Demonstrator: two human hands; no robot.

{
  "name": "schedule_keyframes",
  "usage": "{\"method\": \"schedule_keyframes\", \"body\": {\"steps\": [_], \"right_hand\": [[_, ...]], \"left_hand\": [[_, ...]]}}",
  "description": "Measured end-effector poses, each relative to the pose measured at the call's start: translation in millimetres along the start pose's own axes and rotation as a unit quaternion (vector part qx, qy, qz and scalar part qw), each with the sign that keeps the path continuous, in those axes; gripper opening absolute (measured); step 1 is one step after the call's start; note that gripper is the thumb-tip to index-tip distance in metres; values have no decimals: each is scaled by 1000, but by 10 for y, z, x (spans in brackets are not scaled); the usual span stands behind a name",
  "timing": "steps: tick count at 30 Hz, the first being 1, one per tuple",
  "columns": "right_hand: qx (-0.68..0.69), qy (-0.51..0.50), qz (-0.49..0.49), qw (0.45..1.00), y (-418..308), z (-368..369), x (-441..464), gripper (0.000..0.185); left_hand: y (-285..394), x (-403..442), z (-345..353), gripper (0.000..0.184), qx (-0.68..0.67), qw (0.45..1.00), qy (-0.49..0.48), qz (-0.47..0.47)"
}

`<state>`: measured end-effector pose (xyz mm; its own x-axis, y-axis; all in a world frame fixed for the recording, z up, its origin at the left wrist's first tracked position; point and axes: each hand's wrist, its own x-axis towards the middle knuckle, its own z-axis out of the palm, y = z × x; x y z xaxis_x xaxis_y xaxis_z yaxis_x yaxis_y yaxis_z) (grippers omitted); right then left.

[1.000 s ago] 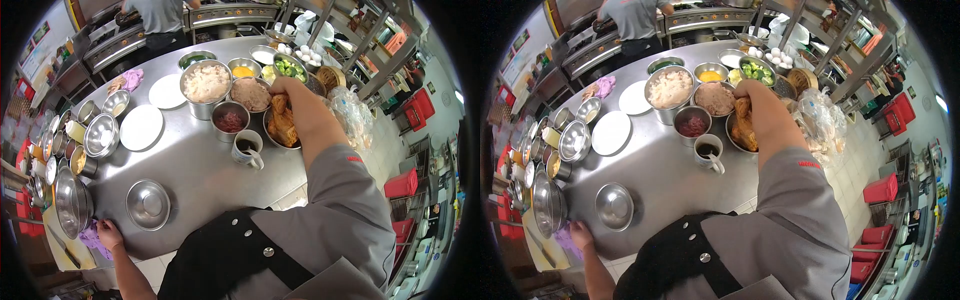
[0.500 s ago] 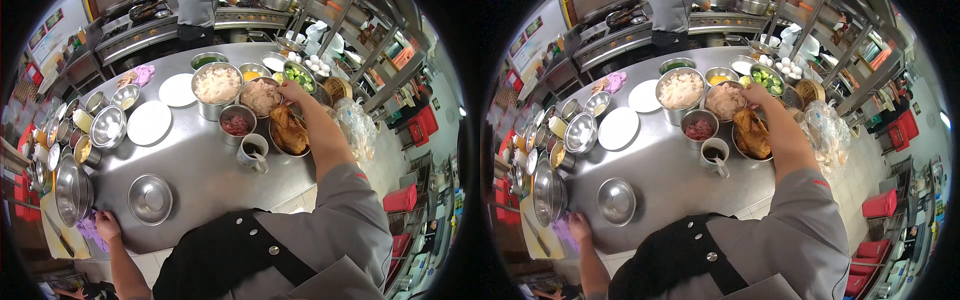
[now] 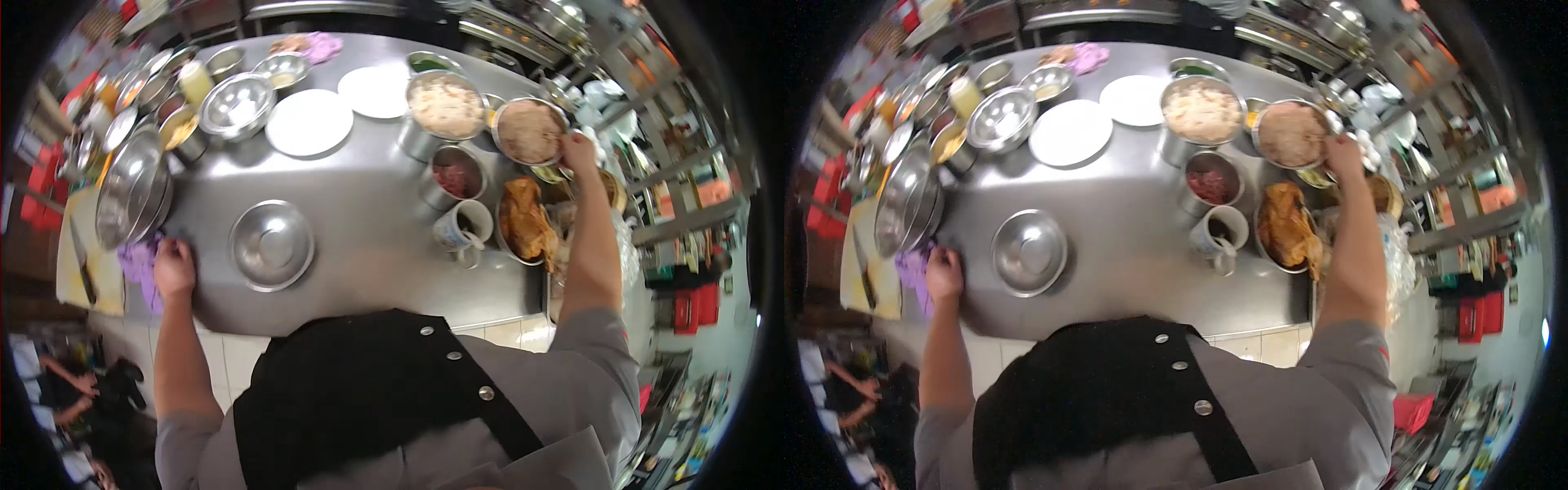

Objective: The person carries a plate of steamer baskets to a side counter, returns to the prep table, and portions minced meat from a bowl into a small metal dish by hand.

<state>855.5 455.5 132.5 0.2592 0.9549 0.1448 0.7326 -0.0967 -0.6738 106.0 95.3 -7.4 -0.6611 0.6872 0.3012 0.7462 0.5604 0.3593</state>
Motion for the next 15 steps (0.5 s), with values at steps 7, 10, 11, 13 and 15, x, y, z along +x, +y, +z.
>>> {"method": "schedule_keyframes", "body": {"steps": [7,10,11,13,15], "right_hand": [[164,29,-6,986,-438,-625,-794,17],[232,27,27,972,-757,-720,-1458,13],[244,33,44,968,-902,-656,-1708,11],[332,-20,27,943,-730,-531,-1923,7],[356,-87,42,930,-715,-389,-2344,6]], "left_hand": [[74,-18,-56,25,-9,1000,-21,-16],[145,-25,-121,26,3,999,-31,-21],[128,-43,-122,25,5,999,-32,-24],[117,-7,-97,25,4,999,-31,-21],[80,3,-60,25,-18,999,-24,-13]]}}
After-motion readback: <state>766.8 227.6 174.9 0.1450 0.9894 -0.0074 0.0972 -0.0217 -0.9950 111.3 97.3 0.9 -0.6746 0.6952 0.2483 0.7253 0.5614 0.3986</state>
